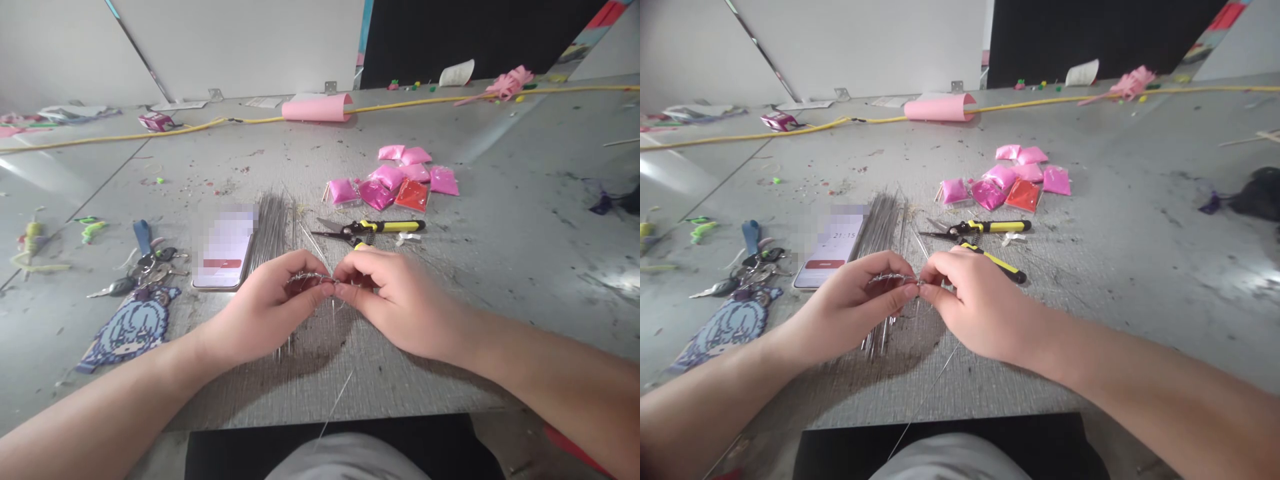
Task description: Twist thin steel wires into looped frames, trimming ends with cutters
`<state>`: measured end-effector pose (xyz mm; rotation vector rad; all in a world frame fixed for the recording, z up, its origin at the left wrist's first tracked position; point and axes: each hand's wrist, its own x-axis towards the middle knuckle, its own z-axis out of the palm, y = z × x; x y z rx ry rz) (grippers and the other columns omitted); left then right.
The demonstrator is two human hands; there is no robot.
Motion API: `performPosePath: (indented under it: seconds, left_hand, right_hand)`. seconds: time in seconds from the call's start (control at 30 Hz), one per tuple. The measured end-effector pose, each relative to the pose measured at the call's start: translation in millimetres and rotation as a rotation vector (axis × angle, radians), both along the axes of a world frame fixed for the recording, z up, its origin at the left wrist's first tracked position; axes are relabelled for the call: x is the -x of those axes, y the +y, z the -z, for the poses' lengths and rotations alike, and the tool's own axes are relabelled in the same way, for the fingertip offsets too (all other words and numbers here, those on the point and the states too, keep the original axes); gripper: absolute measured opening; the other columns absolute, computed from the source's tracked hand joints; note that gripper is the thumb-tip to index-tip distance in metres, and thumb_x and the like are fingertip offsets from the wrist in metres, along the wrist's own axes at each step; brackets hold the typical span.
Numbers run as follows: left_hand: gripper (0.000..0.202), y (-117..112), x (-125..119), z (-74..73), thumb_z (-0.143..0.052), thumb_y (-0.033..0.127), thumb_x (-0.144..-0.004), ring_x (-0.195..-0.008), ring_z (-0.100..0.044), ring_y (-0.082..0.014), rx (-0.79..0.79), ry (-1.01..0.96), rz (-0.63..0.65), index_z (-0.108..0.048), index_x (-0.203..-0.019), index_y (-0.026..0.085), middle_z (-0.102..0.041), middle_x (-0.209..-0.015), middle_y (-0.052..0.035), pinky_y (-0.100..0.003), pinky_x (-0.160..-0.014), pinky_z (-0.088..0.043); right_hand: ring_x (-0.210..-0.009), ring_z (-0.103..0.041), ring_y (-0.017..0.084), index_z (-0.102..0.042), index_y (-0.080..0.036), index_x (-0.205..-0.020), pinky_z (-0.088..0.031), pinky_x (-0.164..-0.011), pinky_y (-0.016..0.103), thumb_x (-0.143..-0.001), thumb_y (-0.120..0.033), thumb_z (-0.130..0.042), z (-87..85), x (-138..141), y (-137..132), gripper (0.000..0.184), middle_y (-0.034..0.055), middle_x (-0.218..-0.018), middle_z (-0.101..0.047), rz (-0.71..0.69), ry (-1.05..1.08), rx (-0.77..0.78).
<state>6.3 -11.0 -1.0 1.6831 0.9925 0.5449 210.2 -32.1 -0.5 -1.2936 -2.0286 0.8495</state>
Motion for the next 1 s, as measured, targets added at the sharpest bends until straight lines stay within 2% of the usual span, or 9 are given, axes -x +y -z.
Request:
performPosePath:
  seconds: [0.13, 0.23, 0.33, 0.4, 0.57, 0.67, 0.77, 0.9, 1.0]
  left_hand:
    - [0.016, 2, -1, 1.2, -0.058, 0.035, -0.096, -0.059, -0.048, -0.0096, -0.037, 0.03, -0.005, -0.057, -0.092, 0.019, -0.051, -0.071, 0.0038, -0.022, -0.052, -0.035]
    - [0.016, 3, 0, 0.6, -0.058, 0.036, -0.096, -0.06, -0.05, -0.0099, -0.024, 0.035, -0.023, -0.057, -0.093, 0.02, -0.052, -0.071, 0.004, -0.021, -0.052, -0.036]
    - [0.015, 3, 1, -0.4, -0.059, 0.034, -0.096, -0.058, -0.046, -0.0087, -0.02, 0.023, -0.019, -0.057, -0.092, 0.019, -0.05, -0.069, 0.005, -0.021, -0.051, -0.035]
    - [0.014, 2, 1, -0.9, -0.059, 0.033, -0.096, -0.058, -0.044, -0.0083, 0.0, 0.003, -0.007, -0.057, -0.092, 0.019, -0.049, -0.069, 0.0052, -0.02, -0.051, -0.034]
    - [0.011, 1, -1, -3.7, -0.058, 0.03, -0.096, -0.055, -0.036, -0.0067, 0.049, -0.045, 0.033, -0.056, -0.092, 0.019, -0.044, -0.066, 0.0068, -0.018, -0.047, -0.029]
    - [0.011, 0, -1, -4.6, -0.058, 0.029, -0.096, -0.052, -0.033, -0.0061, 0.06, -0.08, 0.041, -0.056, -0.092, 0.019, -0.041, -0.063, 0.0079, -0.018, -0.046, -0.027]
    - [0.012, 0, -2, -2.6, -0.059, 0.03, -0.096, -0.056, -0.04, -0.0068, 0.064, -0.117, 0.014, -0.055, -0.094, 0.019, -0.046, -0.066, 0.0069, -0.018, -0.049, -0.032]
    - [0.013, 1, -3, 0.7, -0.06, 0.031, -0.096, -0.059, -0.045, -0.0071, 0.115, -0.152, -0.032, -0.054, -0.095, 0.019, -0.049, -0.066, 0.0067, -0.018, -0.053, -0.037]
    - [0.014, 0, -3, 0.8, -0.06, 0.032, -0.096, -0.059, -0.045, -0.007, 0.132, -0.16, -0.042, -0.053, -0.093, 0.019, -0.049, -0.066, 0.0068, -0.017, -0.054, -0.038]
  right_hand:
    - [-0.074, -0.055, 0.014, -0.059, -0.02, -0.087, -0.041, -0.065, 0.029, -0.097, -0.024, -0.058, -0.7, 0, 4, 0.01, 0.0, -0.086, -0.062, -0.042, -0.013, 0.108]
    - [-0.077, -0.054, 0.014, -0.058, -0.019, -0.088, -0.042, -0.067, 0.03, -0.098, -0.021, -0.054, -1.6, 1, 4, 0.01, 0.0004, -0.089, -0.06, -0.053, -0.012, 0.104]
    - [-0.078, -0.052, 0.014, -0.056, -0.019, -0.085, -0.04, -0.069, 0.03, -0.097, -0.018, -0.052, -3.2, 1, 3, 0.013, 0.0002, -0.088, -0.057, -0.069, 0.002, 0.074]
    - [-0.077, -0.051, 0.014, -0.056, -0.019, -0.085, -0.039, -0.068, 0.03, -0.097, -0.02, -0.052, -4.5, -1, 3, 0.013, -0.0005, -0.086, -0.056, -0.08, 0.014, 0.107]
    - [-0.069, -0.045, 0.013, -0.06, -0.021, -0.084, -0.035, -0.063, 0.03, -0.094, -0.033, -0.059, -5.5, -9, 10, 0.017, -0.0025, -0.075, -0.051, -0.112, 0.133, 0.42]
    - [-0.069, -0.045, 0.013, -0.064, -0.02, -0.084, -0.034, -0.064, 0.029, -0.09, -0.036, -0.066, -3.4, -13, 15, 0.018, -0.0022, -0.076, -0.053, -0.173, 0.282, 0.527]
    - [-0.069, -0.045, 0.012, -0.067, -0.021, -0.091, -0.033, -0.063, 0.028, -0.092, -0.039, -0.065, -1.3, -15, 18, 0.018, -0.0024, -0.077, -0.054, -0.168, 0.324, 0.551]
    - [-0.065, -0.042, 0.012, -0.068, -0.023, -0.097, -0.03, -0.058, 0.028, -0.098, -0.046, -0.055, -0.6, -16, 19, 0.026, -0.0033, -0.071, -0.05, -0.131, 0.265, 0.557]
    - [-0.068, -0.043, 0.012, -0.068, -0.023, -0.098, -0.031, -0.06, 0.028, -0.098, -0.047, -0.055, -1.1, -17, 19, 0.027, -0.003, -0.075, -0.052, -0.121, 0.226, 0.523]
